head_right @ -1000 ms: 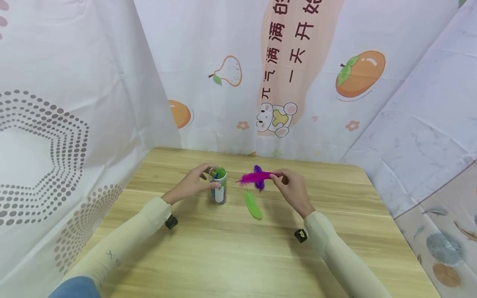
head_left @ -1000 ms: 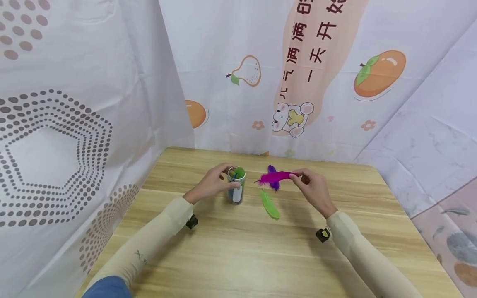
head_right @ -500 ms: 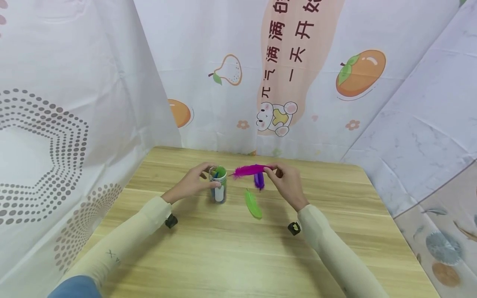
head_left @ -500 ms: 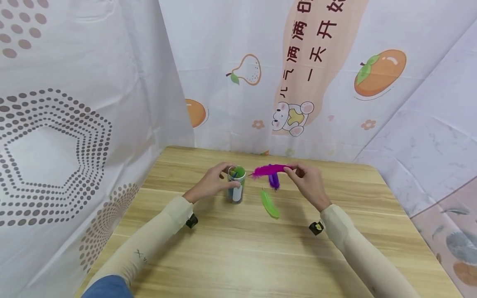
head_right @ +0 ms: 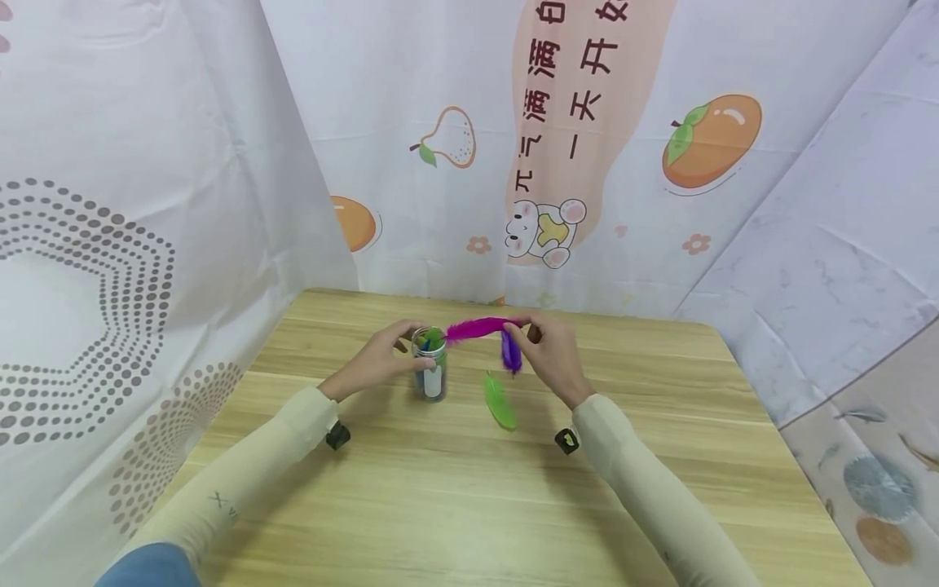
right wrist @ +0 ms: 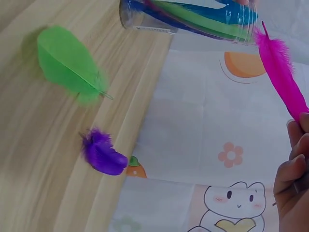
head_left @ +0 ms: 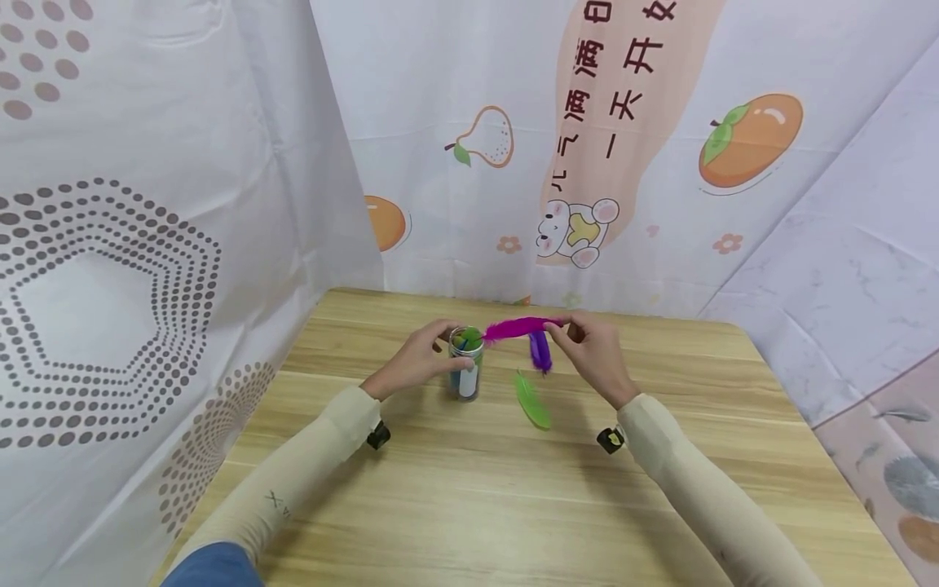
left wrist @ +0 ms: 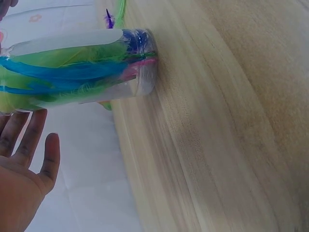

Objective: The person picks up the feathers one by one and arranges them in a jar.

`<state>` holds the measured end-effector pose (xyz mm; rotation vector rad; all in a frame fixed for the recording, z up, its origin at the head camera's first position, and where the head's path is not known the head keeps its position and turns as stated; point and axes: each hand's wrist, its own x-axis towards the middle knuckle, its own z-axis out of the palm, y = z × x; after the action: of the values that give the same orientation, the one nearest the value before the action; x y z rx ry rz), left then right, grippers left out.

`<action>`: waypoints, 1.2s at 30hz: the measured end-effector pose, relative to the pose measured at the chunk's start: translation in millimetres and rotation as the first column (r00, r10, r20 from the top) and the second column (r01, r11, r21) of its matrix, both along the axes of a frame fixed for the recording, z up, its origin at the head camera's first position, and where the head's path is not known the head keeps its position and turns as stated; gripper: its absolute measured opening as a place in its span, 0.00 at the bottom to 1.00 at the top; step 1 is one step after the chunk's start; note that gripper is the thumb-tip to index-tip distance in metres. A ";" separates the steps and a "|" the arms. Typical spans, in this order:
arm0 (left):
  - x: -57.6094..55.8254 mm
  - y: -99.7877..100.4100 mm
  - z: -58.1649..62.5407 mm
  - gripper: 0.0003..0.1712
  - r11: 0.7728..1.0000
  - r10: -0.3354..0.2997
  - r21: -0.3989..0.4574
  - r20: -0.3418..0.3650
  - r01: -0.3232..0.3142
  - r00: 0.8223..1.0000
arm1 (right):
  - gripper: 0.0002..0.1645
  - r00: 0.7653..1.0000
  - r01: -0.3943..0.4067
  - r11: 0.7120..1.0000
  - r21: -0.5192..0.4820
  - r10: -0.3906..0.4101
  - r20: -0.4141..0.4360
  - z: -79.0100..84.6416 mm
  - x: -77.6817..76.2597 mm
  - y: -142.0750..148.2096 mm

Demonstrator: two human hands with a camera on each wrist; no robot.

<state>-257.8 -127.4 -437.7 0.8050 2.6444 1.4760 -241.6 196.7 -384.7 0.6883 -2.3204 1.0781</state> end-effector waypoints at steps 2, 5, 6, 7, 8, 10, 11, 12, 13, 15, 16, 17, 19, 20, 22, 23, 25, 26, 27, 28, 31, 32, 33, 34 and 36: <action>-0.1 -0.2 -0.3 0.36 1.000 -0.001 -0.001 -0.002 0.001 1.000 | 0.04 1.000 -0.012 1.000 0.017 0.013 -0.026 1.6 -0.6 -2.7; -0.3 -0.3 -0.3 0.36 1.000 -0.004 0.000 -0.004 0.004 1.000 | 0.04 0.997 -0.026 0.998 0.054 0.030 -0.065 4.2 -2.3 -6.7; -0.4 -0.4 -0.2 0.36 1.000 -0.002 0.001 -0.004 0.002 1.000 | 0.05 0.996 -0.033 0.997 0.071 0.039 -0.081 5.1 -3.1 -8.0; -0.5 -0.2 0.1 0.36 1.000 -0.001 0.001 -0.004 0.001 1.000 | 0.05 0.994 -0.039 0.995 0.087 0.048 -0.097 6.2 -3.7 -9.0; -0.5 0.0 0.5 0.36 1.000 0.001 0.002 -0.003 -0.001 1.000 | 0.06 0.991 -0.048 0.994 0.103 0.060 -0.117 7.5 -4.4 -10.2; -0.6 0.4 0.9 0.37 1.000 0.004 0.003 -0.001 -0.004 1.000 | 0.07 0.984 -0.067 0.989 0.133 0.087 -0.155 9.7 -5.8 -12.3; -0.5 0.7 1.1 0.37 1.000 0.002 0.004 -0.002 -0.002 1.000 | 0.08 0.979 -0.078 0.986 0.146 0.103 -0.175 10.6 -6.4 -13.5; -0.6 1.0 1.0 0.37 1.000 0.001 0.004 -0.003 -0.001 1.000 | 0.10 0.974 -0.090 0.984 0.155 0.120 -0.194 11.6 -6.8 -14.8; -0.6 1.3 1.0 0.37 1.000 0.000 0.003 -0.004 0.000 1.000 | 0.11 0.969 -0.100 0.981 0.165 0.133 -0.209 12.7 -7.0 -16.1; -0.5 1.8 0.5 0.37 1.000 -0.004 0.002 -0.007 0.004 1.000 | 0.12 0.959 -0.123 0.975 0.188 0.165 -0.231 14.5 -7.3 -19.2; -0.4 2.0 0.3 0.37 1.000 -0.005 0.003 -0.007 0.005 1.000 | 0.12 0.955 -0.137 0.971 0.198 0.182 -0.235 14.8 -7.6 -20.7; -0.1 2.1 0.1 0.37 1.000 -0.005 0.004 -0.008 0.005 1.000 | 0.12 0.951 -0.150 0.966 0.209 0.199 -0.236 15.4 -7.7 -22.4; 0.2 2.0 -0.4 0.36 1.000 0.000 0.004 -0.010 0.000 1.000 | 0.11 0.945 -0.177 0.957 0.230 0.230 -0.231 15.8 -8.0 -25.5; 0.4 1.9 -0.5 0.36 1.000 0.001 0.007 -0.010 -0.001 1.000 | 0.10 0.942 -0.190 0.952 0.240 0.245 -0.228 15.7 -8.3 -27.0; 0.4 1.6 -0.8 0.36 1.000 0.002 0.010 -0.011 -0.002 1.000 | 0.10 0.937 -0.210 0.944 0.255 0.269 -0.224 15.2 -8.8 -29.7; 0.3 1.5 -1.1 0.36 1.000 0.002 0.010 -0.012 -0.002 1.000 | 0.10 0.934 -0.215 0.940 0.264 0.277 -0.225 15.0 -9.1 -31.2; 0.0 1.1 -1.6 0.36 1.000 -0.001 0.012 -0.014 0.001 1.000 | 0.10 0.927 -0.227 0.933 0.280 0.295 -0.231 15.2 -9.8 -34.6; -0.1 0.8 -1.8 0.36 1.000 -0.002 0.015 -0.014 0.002 1.000 | 0.10 0.924 -0.231 0.929 0.290 0.303 -0.235 15.1 -10.3 -36.5; -0.4 0.4 -2.2 0.35 1.000 -0.003 0.014 -0.019 0.003 1.000 | 0.10 0.919 -0.231 0.925 0.302 0.309 -0.243 14.4 -11.3 -38.5; -0.5 -0.1 -2.7 0.35 1.000 -0.006 0.015 -0.024 0.006 1.000 | 0.10 0.914 -0.229 0.921 0.316 0.315 -0.257 13.9 -12.1 -40.6; -0.8 -1.2 -3.3 0.35 1.000 -0.010 0.015 -0.037 0.011 0.999 | 0.10 0.899 -0.216 0.907 0.360 0.329 -0.288 12.0 -14.2 -47.7; -0.8 -1.5 -3.3 0.35 1.000 -0.012 0.015 -0.041 0.013 0.999 | 0.10 0.895 -0.209 0.902 0.377 0.332 -0.298 11.0 -14.8 -50.1; -0.8 -1.6 -3.1 0.34 1.000 -0.015 0.012 -0.044 0.016 0.999 | 0.09 0.889 -0.206 0.897 0.391 0.338 -0.308 10.0 -15.2 -52.6; -0.8 -1.4 -2.9 0.34 1.000 -0.019 0.013 -0.046 0.019 0.999 | 0.10 0.885 -0.209 0.893 0.399 0.346 -0.311 9.2 -15.0 -54.9; -0.9 -0.5 -2.0 0.34 1.000 -0.028 0.010 -0.048 0.028 0.998 | 0.10 0.879 -0.226 0.884 0.410 0.367 -0.306 7.0 -14.9 -59.1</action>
<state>-258.7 -127.9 -439.7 0.8858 2.6502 1.4839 -256.5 137.6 -377.7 1.3159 -2.1259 0.5583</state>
